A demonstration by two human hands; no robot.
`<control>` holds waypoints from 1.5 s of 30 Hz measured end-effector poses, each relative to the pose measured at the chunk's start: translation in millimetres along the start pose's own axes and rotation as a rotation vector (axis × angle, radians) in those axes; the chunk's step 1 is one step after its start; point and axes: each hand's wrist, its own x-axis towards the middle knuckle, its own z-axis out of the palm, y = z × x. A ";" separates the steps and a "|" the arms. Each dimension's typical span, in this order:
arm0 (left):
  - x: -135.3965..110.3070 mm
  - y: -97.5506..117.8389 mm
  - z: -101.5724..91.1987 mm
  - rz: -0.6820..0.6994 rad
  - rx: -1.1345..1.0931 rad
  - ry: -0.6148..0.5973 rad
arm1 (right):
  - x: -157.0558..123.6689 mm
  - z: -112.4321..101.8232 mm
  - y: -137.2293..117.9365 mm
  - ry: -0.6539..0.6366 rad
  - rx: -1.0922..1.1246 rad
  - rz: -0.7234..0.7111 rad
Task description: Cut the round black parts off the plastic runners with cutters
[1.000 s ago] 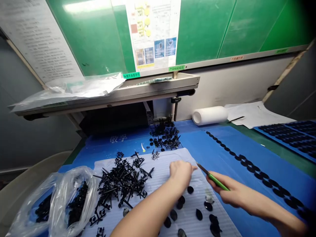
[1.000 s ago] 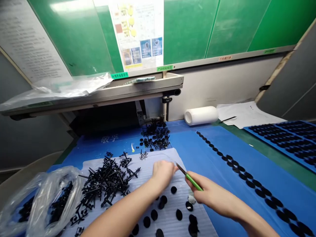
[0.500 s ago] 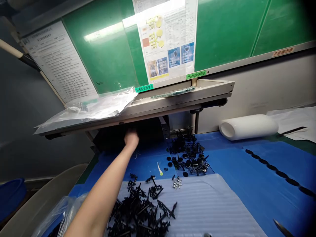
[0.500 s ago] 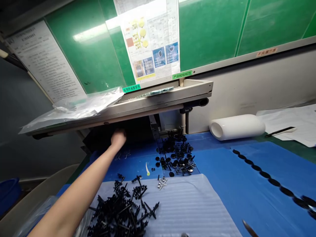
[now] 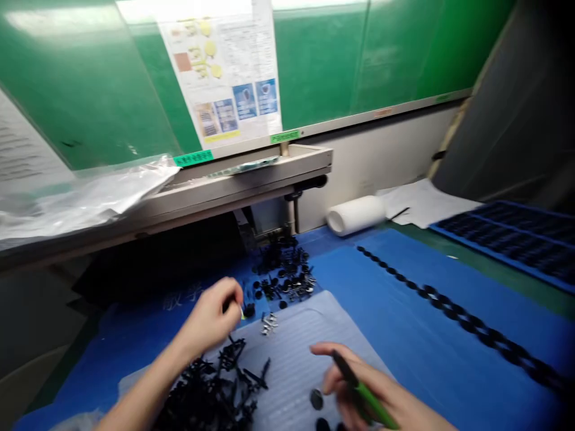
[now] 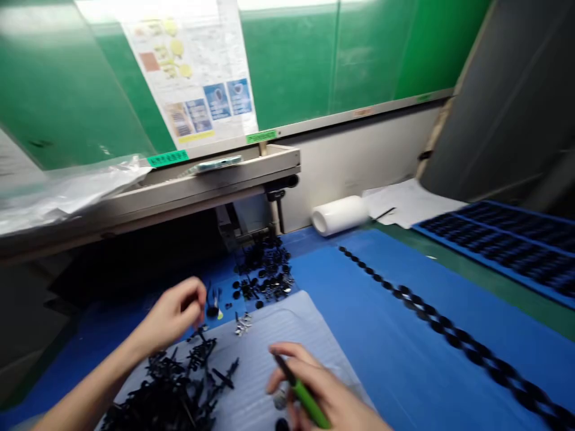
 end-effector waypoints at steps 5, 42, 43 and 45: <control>-91.6 74.9 40.1 -0.056 -0.572 -0.343 | -14.9 30.9 -7.2 -0.110 0.195 -0.131; -166.4 99.0 72.6 -0.697 -1.008 0.365 | -63.2 50.4 13.8 -0.239 -0.276 0.034; -166.2 100.4 70.8 -0.695 -1.079 0.351 | -61.2 51.1 13.0 -0.273 -0.345 0.044; -166.1 103.5 67.0 -0.707 -1.198 0.329 | -57.7 54.0 13.2 -0.325 -0.403 0.028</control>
